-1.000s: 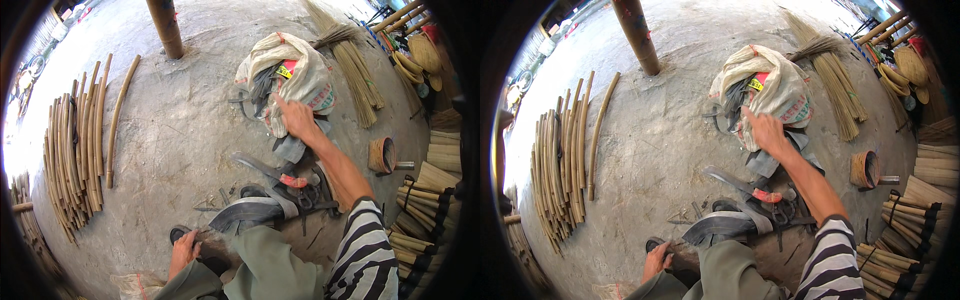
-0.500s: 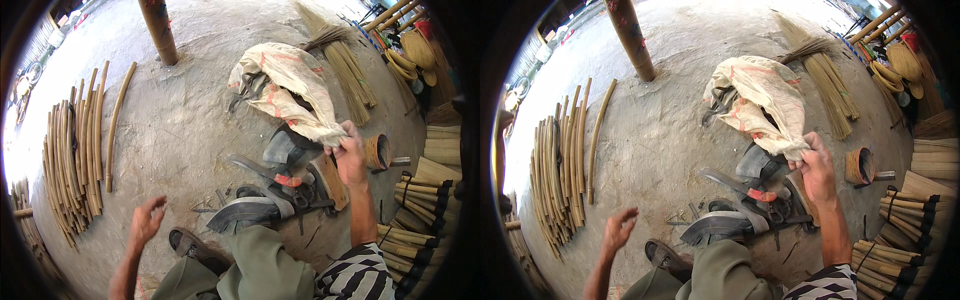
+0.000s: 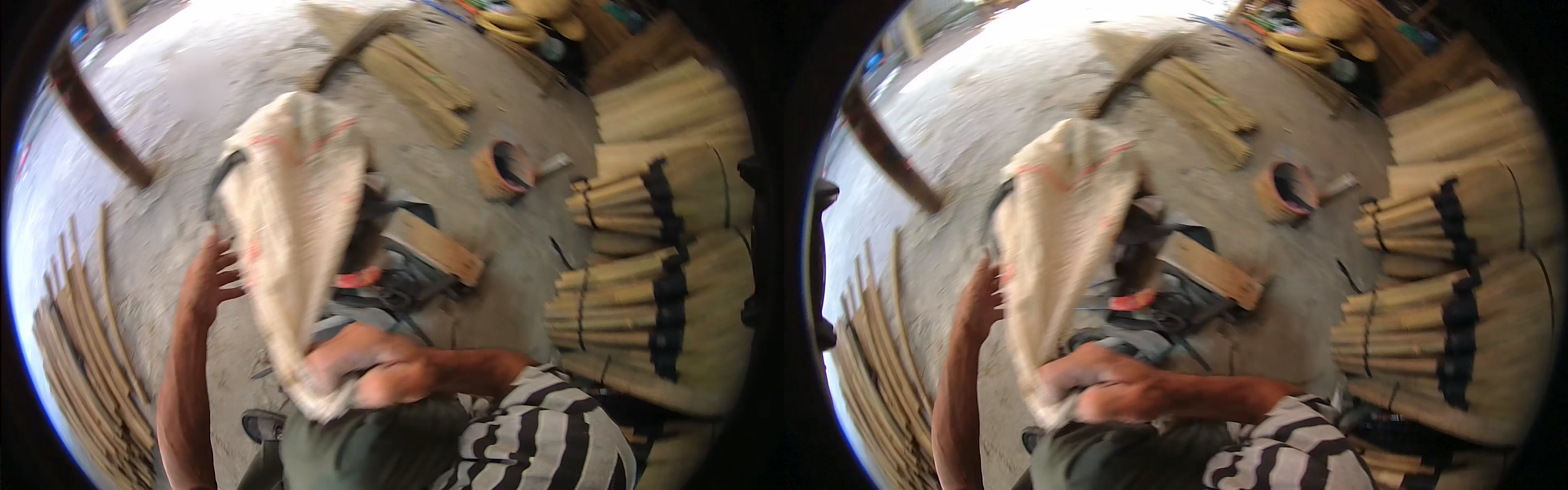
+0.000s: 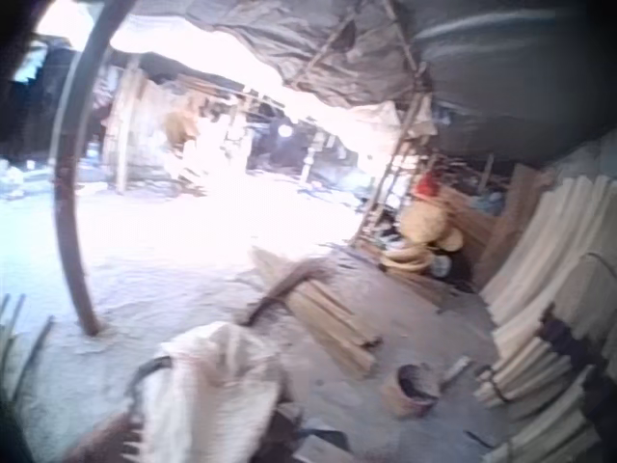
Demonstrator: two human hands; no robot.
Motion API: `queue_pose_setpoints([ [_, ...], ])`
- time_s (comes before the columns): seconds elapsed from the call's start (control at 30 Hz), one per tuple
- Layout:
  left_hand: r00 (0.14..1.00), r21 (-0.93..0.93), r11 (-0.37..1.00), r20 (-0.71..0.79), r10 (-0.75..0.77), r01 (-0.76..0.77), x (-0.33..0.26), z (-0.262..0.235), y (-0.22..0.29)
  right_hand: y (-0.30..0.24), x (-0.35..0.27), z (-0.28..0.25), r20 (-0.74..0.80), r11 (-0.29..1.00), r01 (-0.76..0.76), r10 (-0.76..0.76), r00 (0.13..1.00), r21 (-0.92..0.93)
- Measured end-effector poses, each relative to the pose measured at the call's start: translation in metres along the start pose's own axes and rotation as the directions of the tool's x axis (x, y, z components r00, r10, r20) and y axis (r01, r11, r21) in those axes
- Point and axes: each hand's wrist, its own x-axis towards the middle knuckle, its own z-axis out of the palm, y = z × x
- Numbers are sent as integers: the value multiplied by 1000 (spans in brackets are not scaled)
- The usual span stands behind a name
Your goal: The person sits on the floor, retrieves a long rubber strap from a sack, and uses shears to cut it into smaller pieces. The person repeatedly positions the strap and cuts it, accumulating a pile of cut rubber pieces on the floor.
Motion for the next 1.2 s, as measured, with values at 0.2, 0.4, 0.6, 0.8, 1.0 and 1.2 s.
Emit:
queue_pose_setpoints([
  [0.2,982,119,975,11,188,-188,-8,27,8,-27,-8,40,275,941,84,-180,945,328],
  [0.4,930,223,935,-187,317,-275,-17,20,-12,-5,-74,-24,-101,949,-312,305,947,-55],
  [0.6,744,140,764,-172,645,-630,-38,16,-10,37,-89,-72,-492,-181,-458,360,793,-870],
  [0.8,759,159,764,-100,643,-626,-65,48,-13,57,7,-76,-482,581,-271,-243,842,-768],
  [1.0,756,249,757,-121,644,-605,-74,56,4,138,118,-97,-499,762,-254,-103,860,-596],
  [1.2,679,-78,704,-354,643,-706,-92,15,59,210,63,-148,-137,443,-123,2,991,-888],
])
